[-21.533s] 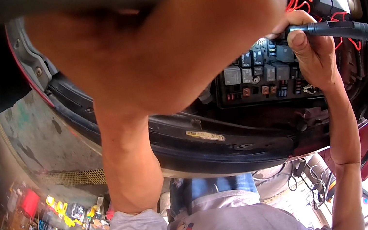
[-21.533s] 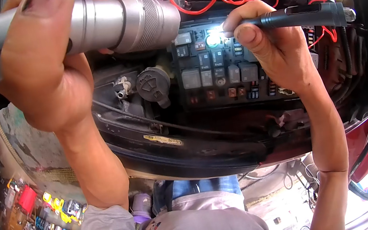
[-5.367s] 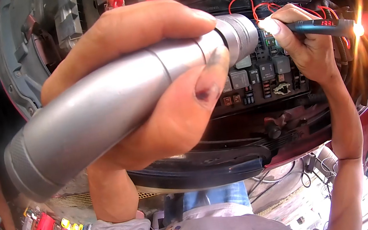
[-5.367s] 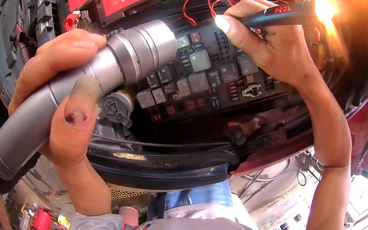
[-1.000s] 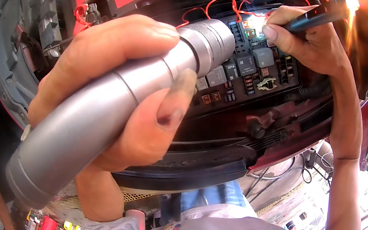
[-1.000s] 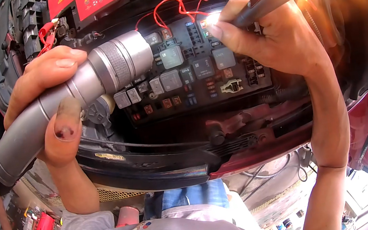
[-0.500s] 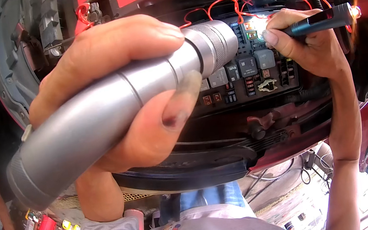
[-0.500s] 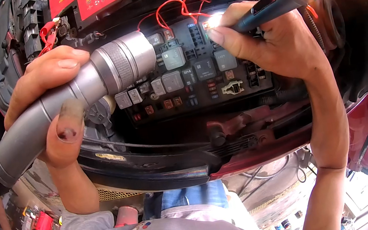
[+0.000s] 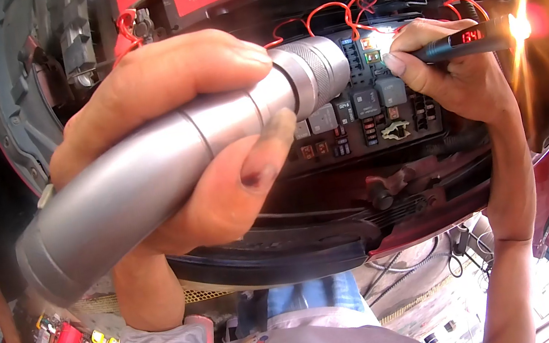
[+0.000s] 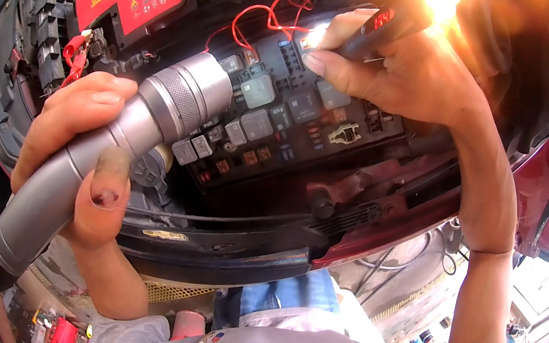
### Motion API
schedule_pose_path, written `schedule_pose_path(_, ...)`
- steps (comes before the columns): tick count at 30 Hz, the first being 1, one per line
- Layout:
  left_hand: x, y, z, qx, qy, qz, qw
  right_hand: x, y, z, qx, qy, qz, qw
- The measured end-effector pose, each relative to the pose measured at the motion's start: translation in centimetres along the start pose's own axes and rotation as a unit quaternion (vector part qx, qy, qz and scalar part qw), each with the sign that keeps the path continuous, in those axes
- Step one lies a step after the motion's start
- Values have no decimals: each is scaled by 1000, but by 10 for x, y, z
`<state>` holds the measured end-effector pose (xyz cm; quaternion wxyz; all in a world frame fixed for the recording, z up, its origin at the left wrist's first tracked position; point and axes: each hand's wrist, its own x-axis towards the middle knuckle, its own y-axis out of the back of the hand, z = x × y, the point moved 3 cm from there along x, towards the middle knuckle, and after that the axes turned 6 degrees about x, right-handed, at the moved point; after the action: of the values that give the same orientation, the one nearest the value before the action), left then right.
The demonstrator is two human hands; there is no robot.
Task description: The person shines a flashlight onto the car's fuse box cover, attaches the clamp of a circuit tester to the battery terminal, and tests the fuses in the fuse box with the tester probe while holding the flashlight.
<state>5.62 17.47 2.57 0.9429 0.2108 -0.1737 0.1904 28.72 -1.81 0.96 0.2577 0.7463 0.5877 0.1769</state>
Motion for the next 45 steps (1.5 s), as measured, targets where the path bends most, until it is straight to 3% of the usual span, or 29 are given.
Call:
schedule_pose_path(3, 1, 1, -1, 4, -2, 12, 1000, -1, 2, -1, -7, 5, 24, 1000)
schedule_pose_path(5, 0, 0, -3, 4, -3, 21, 1000, -4, 11, 1, -8, -44, -32, 999)
schedule_pose_path(8, -1, -2, -4, 1, -6, 31, 999, -4, 14, 4, 8, -77, -22, 997)
schedule_pose_path(14, -1, -1, -4, -13, -2, 15, 1000, -4, 21, 13, 79, -72, 20, 994)
schedule_pose_path(17, -4, -1, 0, -21, 4, 8, 1000, -4, 24, 8, 111, -16, 46, 993)
schedule_pose_path(21, -6, -3, 1, -29, 8, -1, 1000, -12, 31, 3, 183, -4, 15, 983)
schedule_pose_path(26, -5, -7, 1, -48, 29, -21, 998, -39, 46, -12, 201, -41, 24, 978)
schedule_pose_path(30, -1, -12, 4, -49, 24, -36, 998, -67, 46, -11, 259, 2, 86, 962)
schedule_pose_path(33, 3, -17, 6, -24, -13, -64, 998, -80, 20, 5, 337, -67, 110, 933)
schedule_pose_path(34, 4, -18, 5, -14, -27, -75, 997, -78, 19, -5, 176, 5, 75, 982)
schedule_pose_path(36, 2, -17, 4, -3, -40, -89, 995, -65, 9, -14, 192, 38, 73, 978)
schedule_pose_path(39, -7, -15, -5, -19, -26, -91, 995, -65, -12, -9, 146, -30, 38, 988)
schedule_pose_path(43, -10, -2, -13, -50, -15, -90, 995, -63, -20, -10, 41, 36, 11, 998)
schedule_pose_path(45, -6, 2, -14, -78, -18, -104, 991, -61, -21, -13, 29, 23, 24, 999)
